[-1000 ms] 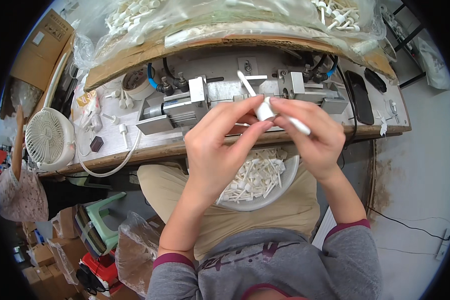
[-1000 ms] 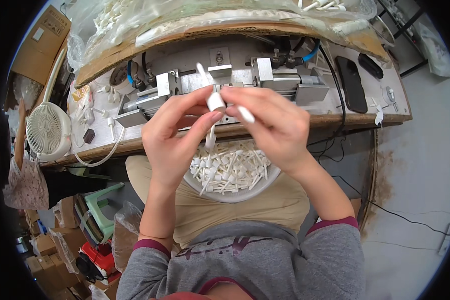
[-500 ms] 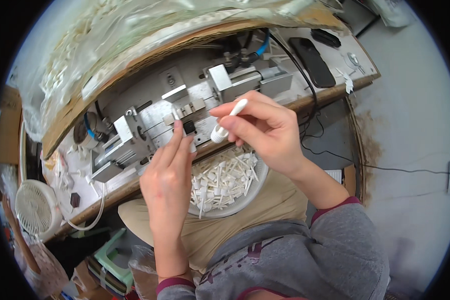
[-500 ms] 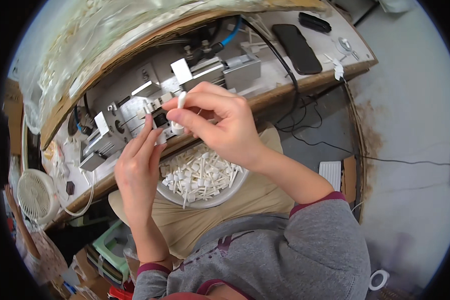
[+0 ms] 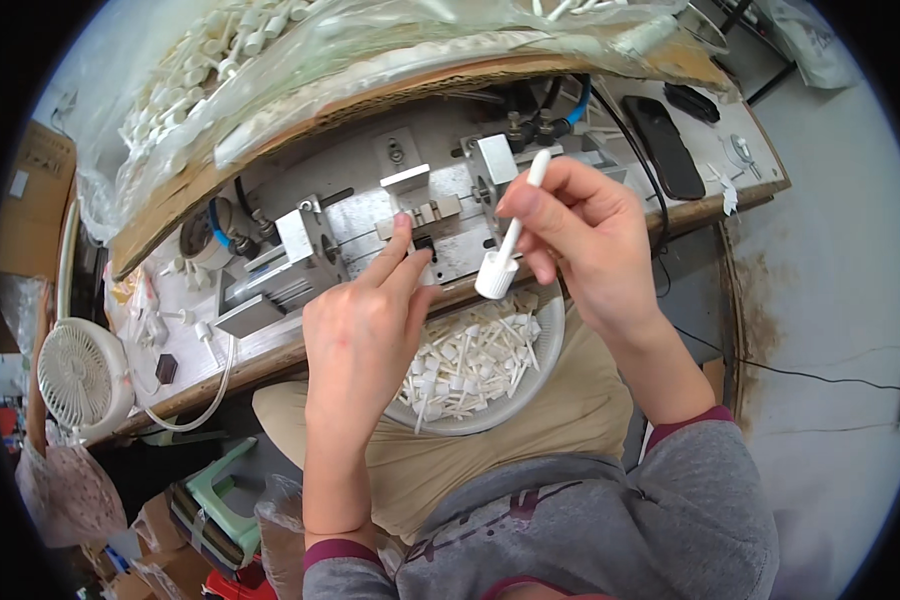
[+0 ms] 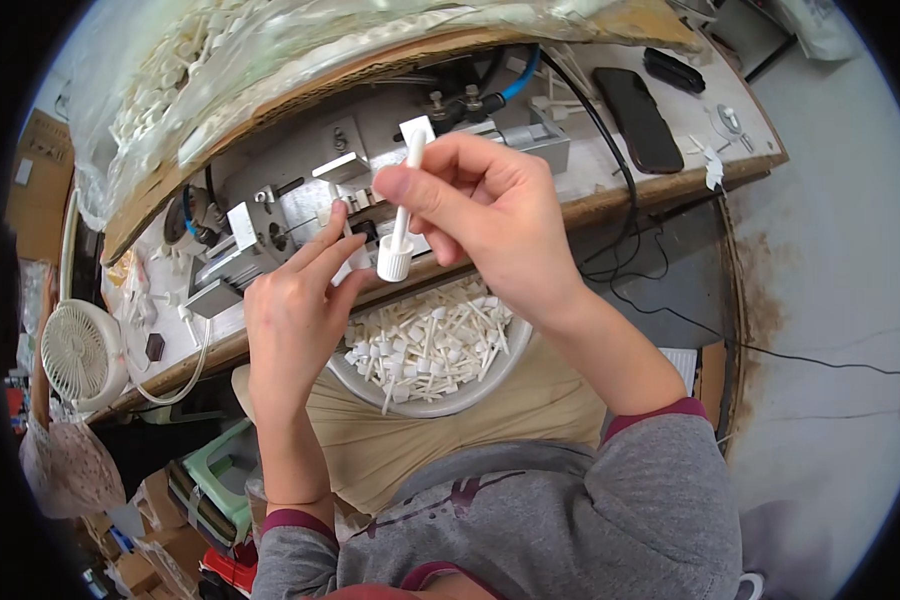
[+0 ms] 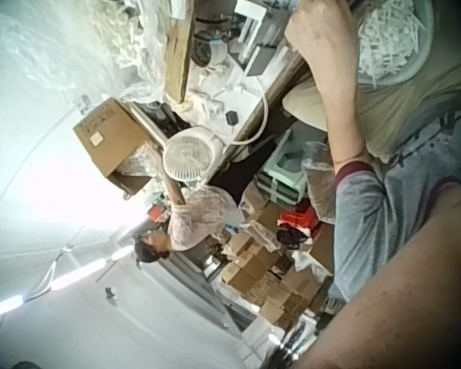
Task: Manually assemble small plastic white components using a pneumatic assembly machine.
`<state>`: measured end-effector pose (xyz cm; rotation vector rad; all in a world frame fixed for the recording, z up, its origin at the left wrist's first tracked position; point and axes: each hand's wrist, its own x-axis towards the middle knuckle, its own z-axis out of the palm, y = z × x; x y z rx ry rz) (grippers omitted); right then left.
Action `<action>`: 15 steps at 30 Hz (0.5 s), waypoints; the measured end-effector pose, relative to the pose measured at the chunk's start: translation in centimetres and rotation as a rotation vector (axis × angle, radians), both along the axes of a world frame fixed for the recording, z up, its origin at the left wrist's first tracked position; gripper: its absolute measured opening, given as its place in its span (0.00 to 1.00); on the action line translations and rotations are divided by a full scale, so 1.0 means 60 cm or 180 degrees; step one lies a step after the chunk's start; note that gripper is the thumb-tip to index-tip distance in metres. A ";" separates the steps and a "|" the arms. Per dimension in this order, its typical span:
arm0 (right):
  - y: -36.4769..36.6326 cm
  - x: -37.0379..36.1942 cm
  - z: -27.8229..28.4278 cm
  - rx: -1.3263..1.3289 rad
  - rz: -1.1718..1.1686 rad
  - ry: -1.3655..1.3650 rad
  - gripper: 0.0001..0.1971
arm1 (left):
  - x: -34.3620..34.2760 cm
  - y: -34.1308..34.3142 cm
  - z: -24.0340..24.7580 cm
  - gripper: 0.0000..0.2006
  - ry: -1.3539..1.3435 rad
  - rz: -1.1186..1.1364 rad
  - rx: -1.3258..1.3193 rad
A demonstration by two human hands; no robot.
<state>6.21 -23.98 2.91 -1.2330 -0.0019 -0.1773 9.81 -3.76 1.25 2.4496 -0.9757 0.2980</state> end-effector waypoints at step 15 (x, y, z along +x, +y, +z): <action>-0.063 0.313 0.158 -0.4513 -0.1459 -0.1378 0.22 | -0.031 0.012 -0.024 0.15 0.0118 0.0162 -0.1073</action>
